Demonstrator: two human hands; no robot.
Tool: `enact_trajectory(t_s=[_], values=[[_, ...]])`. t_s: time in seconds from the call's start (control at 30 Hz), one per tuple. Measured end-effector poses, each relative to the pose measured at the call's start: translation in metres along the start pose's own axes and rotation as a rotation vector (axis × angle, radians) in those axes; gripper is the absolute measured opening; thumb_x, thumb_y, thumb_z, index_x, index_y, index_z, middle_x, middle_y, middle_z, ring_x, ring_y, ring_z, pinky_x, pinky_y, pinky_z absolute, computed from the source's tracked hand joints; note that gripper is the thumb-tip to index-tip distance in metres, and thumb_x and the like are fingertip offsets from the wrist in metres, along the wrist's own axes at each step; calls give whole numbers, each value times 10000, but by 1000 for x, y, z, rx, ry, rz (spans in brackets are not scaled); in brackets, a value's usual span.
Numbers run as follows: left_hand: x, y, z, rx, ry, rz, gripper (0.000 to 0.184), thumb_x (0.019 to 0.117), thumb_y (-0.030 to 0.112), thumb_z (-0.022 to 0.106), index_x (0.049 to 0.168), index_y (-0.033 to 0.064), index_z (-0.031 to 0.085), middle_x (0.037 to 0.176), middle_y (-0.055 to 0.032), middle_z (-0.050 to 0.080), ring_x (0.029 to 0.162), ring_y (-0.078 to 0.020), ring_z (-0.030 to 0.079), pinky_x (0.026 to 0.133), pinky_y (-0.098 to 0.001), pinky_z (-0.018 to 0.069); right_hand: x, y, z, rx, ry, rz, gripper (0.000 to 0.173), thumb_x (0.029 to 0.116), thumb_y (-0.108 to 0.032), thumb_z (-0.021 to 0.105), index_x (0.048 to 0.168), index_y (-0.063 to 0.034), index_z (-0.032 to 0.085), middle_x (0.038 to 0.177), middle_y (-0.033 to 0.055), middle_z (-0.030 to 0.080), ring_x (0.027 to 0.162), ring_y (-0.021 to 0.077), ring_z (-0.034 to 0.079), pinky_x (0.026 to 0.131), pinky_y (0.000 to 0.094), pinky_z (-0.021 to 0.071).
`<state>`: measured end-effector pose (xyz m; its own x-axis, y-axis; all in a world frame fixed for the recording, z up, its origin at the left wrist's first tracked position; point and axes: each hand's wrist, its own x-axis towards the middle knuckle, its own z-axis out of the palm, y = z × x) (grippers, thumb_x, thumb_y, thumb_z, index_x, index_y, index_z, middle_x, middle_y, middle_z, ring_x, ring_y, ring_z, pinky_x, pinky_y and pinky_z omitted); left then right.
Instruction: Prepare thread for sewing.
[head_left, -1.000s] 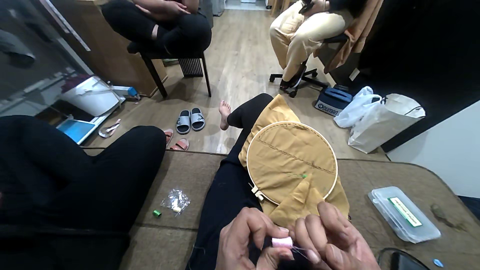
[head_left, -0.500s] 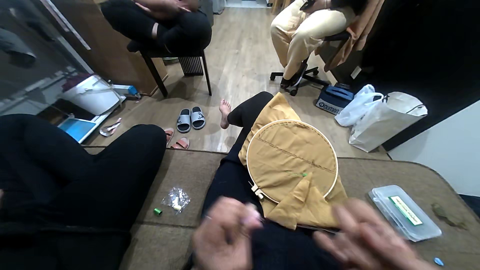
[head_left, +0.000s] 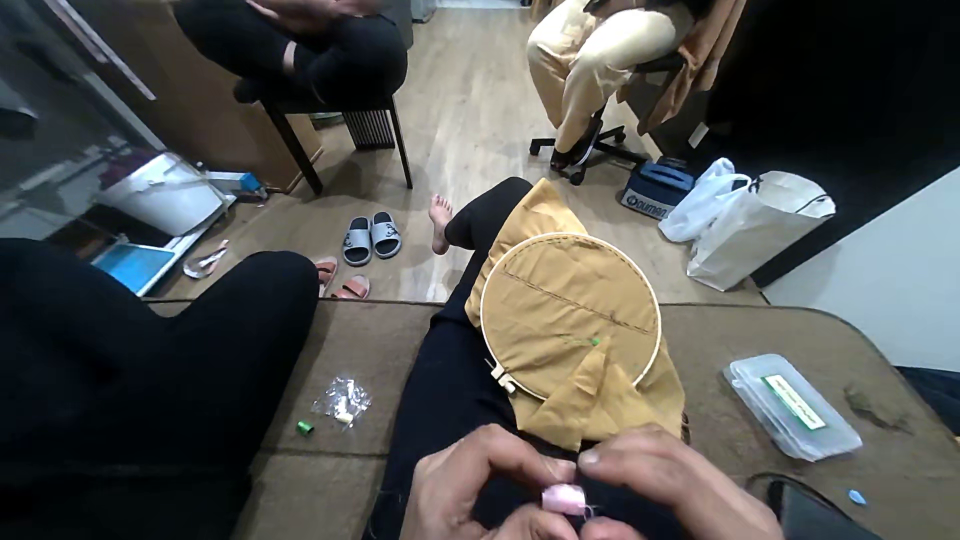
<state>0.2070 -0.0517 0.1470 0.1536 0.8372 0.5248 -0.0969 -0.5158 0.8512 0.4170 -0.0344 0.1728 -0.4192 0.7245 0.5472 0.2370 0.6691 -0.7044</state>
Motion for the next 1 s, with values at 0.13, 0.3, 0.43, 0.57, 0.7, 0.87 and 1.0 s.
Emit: enact_trajectory(t_s=[0.13,0.3,0.43,0.57,0.7,0.87,1.0], values=[[0,-5,-2,31,16,50,175,925,178,762,1030,75,667,995,-6,750,985,-79,722,911,-259,603,1,1,9,-37,43,-99,92,973,-128,707,1004,-46,679,967,59,702,980,97,670,918,204,532],[-1,-2,1,150,57,100,147,914,187,771,975,80,691,986,3,702,1009,-39,671,900,-178,561,0,-2,14,-97,15,-25,172,1055,-191,565,952,-57,596,907,72,644,935,96,641,893,190,511],[-2,-2,3,133,46,73,160,931,188,758,975,63,670,969,-21,692,958,-39,671,853,-174,563,1,0,22,-52,27,22,237,1089,-214,457,921,-67,539,875,68,578,869,72,602,802,153,499],[-3,-3,7,74,78,41,189,927,200,763,986,56,656,960,-24,685,902,-29,674,804,-172,579,2,4,21,-77,47,-43,202,1070,-173,418,903,-103,508,852,50,536,834,97,555,799,177,456],[-4,-4,10,99,103,48,219,955,259,720,995,53,658,950,-21,688,889,-17,673,794,-165,577,0,5,20,-176,64,-93,154,1026,-142,449,892,-126,524,835,44,555,825,136,559,829,223,453],[-3,-3,12,284,134,127,230,993,296,662,991,69,626,953,-13,673,934,-8,659,836,-140,551,0,3,20,-144,47,-70,167,1025,-137,439,882,-114,523,822,56,552,820,142,557,809,226,448],[-2,-5,11,243,135,83,290,993,346,649,996,57,646,924,-22,683,887,-5,662,794,-145,554,1,6,18,-224,57,-97,164,1026,-157,450,891,-127,539,820,45,564,825,153,553,821,244,430]])
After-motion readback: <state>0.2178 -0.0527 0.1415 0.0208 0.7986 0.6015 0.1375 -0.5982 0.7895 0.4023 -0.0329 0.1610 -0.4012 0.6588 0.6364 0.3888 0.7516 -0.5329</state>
